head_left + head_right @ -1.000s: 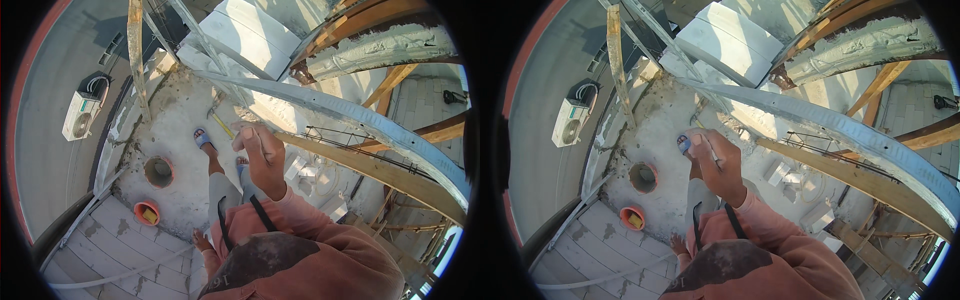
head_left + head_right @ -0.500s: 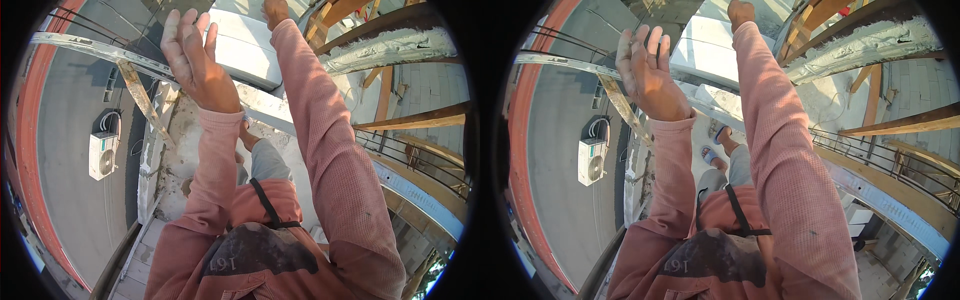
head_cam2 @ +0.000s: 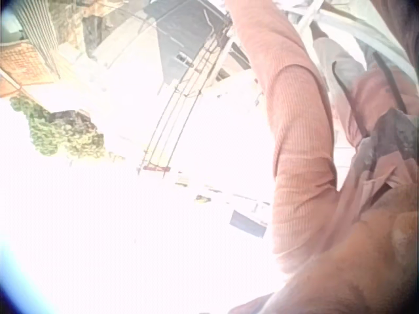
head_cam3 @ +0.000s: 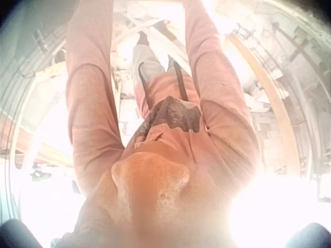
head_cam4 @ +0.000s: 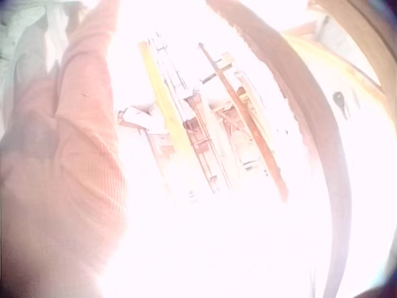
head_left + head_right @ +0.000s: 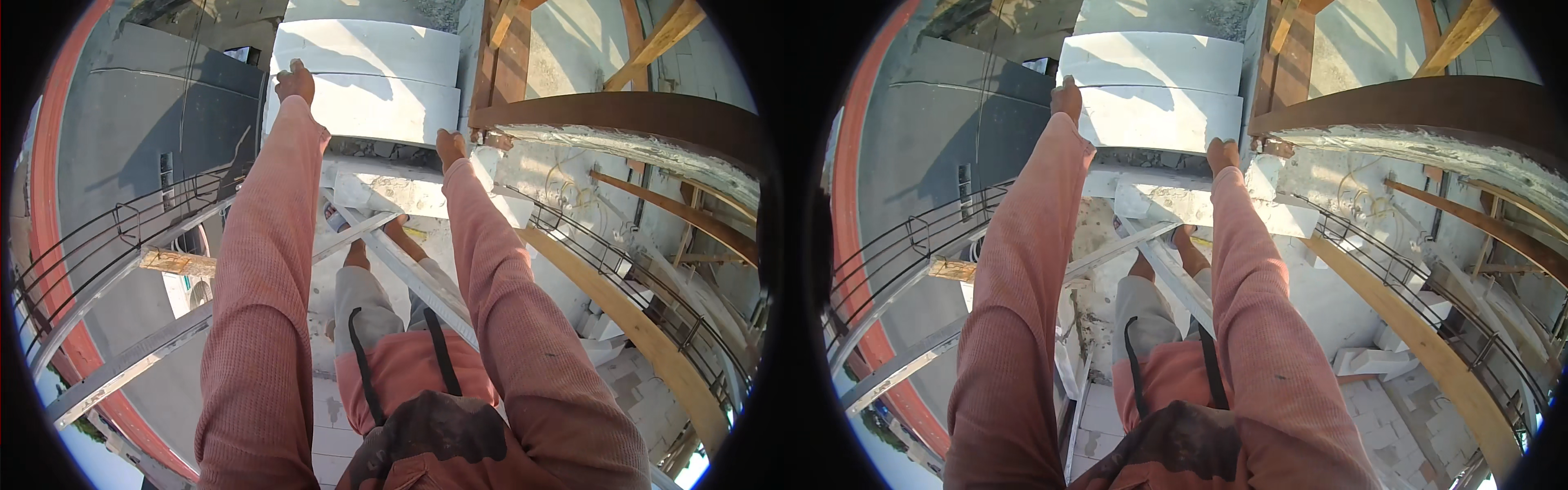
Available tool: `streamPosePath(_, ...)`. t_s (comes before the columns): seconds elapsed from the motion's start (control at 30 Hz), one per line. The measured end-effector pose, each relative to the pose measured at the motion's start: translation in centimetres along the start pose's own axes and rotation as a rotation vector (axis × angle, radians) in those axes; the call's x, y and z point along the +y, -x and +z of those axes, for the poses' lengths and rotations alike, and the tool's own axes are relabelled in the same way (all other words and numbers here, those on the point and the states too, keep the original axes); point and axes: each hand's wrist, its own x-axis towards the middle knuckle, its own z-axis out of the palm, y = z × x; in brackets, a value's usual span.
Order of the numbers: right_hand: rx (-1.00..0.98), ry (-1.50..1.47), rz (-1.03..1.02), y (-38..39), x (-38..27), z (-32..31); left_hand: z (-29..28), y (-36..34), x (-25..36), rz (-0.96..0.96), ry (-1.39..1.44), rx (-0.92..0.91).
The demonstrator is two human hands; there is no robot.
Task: The person applies mortar from a bucket onto the top edge of a wall using a trowel and then positions a white building block onto the mortared area.
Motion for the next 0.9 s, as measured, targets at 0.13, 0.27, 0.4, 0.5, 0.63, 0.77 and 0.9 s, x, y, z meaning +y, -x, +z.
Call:
streamPosePath(0.13, 0.084, 0.208, -0.005, -6.6, 6.4, 0.1, 1.5, -8.3, -8.7, 0.051, -0.192, -0.038)
streamPosePath(0.27, 0.167, 0.338, 0.043, -5.9, 7.9, 5.2, -2.3, -15.6, -20.0, 0.06, -0.333, 0.019)
streamPosePath(0.4, 0.212, 0.372, 0.179, -8.7, 7.6, 6.1, -2.5, -20.1, -25.4, 0.071, -0.482, 0.005)
streamPosePath(0.5, 0.235, 0.477, 0.152, -10.0, 8.3, 7.0, -1.2, -22.4, -27.9, 0.072, -0.445, -0.006)
streamPosePath(0.63, 0.364, 0.42, 0.233, -10.6, 8.3, 8.0, 1.2, -24.5, -29.0, 0.123, -0.344, -0.153)
streamPosePath(0.77, 0.415, 0.417, 0.078, -9.5, 8.4, 8.6, 0.1, -25.3, -27.5, 0.016, -0.296, -0.385)
streamPosePath(0.9, 0.497, 0.344, 0.088, -12.6, 8.9, 8.7, 1.3, -22.3, -25.5, -0.088, -0.115, -0.28)
